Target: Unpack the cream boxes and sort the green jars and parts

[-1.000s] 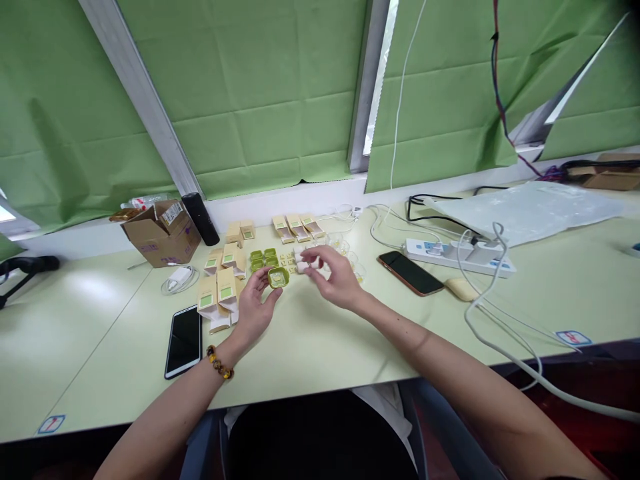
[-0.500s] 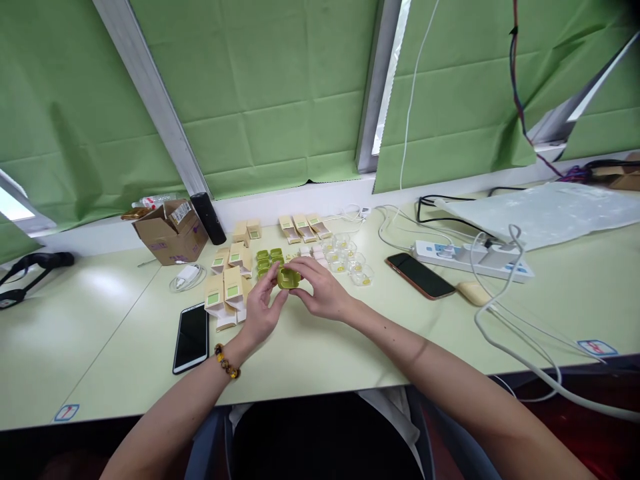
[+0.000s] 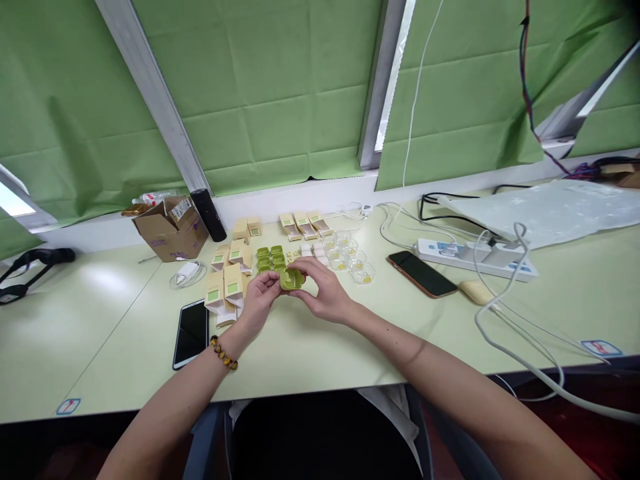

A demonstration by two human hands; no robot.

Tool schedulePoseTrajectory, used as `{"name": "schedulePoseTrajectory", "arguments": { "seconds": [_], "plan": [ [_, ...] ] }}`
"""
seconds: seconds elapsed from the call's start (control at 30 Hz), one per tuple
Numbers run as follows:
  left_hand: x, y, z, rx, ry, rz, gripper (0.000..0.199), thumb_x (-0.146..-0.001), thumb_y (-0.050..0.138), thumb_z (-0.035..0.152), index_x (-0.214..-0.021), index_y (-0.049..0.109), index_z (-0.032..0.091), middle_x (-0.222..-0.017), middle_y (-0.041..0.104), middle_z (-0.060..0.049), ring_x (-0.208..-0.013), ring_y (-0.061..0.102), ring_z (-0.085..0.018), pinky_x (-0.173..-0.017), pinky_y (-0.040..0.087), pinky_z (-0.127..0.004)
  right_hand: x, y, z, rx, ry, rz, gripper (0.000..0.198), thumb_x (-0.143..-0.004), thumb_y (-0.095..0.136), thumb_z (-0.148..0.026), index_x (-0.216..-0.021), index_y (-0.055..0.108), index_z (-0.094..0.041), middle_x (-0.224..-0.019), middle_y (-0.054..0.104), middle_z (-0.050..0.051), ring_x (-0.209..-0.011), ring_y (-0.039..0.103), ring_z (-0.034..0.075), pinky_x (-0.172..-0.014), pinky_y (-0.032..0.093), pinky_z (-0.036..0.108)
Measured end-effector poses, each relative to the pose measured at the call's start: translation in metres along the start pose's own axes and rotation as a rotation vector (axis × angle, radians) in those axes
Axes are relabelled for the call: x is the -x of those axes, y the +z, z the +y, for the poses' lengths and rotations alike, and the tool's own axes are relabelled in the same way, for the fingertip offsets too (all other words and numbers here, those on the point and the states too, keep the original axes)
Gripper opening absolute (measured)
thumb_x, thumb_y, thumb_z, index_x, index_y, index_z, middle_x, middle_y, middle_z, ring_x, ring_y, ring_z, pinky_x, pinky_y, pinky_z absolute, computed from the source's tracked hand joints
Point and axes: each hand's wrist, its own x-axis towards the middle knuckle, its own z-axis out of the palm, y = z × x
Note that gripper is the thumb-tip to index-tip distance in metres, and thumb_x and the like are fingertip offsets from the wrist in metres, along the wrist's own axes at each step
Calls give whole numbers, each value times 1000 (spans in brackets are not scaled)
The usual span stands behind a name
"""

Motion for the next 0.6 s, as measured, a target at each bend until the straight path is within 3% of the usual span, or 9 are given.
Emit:
{"name": "schedulePoseTrajectory", "arguments": {
  "seconds": [0.17, 0.27, 0.37, 0.6],
  "plan": [
    [-1, -1, -3, -135, 69, 54, 38, -80, 86, 47, -92, 67, 17, -82, 69, -3, -70, 67, -14, -72, 58, -31, 2, 11, 10, -332, 282, 43, 47, -85, 78, -31, -128, 62, -26, -121, 65, 9, -101, 66, 21, -91, 60, 40],
    [-1, 0, -3, -241, 130, 84, 35, -83, 83, 47, -90, 66, 17, -79, 67, -2, -65, 64, -12, -66, 56, -28, 4, 18, 17, -557, 383, 7, 49, -81, 82, -39, -125, 64, -26, -114, 67, 6, -97, 68, 20, -88, 61, 37],
    [0, 2, -1, -288, 159, 91, 35, -85, 80, 49, -90, 66, 18, -79, 67, -1, -62, 61, -12, -63, 54, -27, 5, 21, 20, -626, 432, 10, 49, -79, 85, -44, -121, 66, -27, -108, 68, 4, -93, 69, 19, -85, 61, 36],
    [2, 2, 0, -290, 156, 70, 34, -87, 79, 49, -89, 64, 18, -79, 66, -1, -65, 63, -13, -67, 55, -28, 7, 22, 20, -600, 408, 36, 50, -78, 87, -39, -121, 67, -26, -111, 69, 5, -99, 70, 20, -95, 60, 40]
  ]
}}
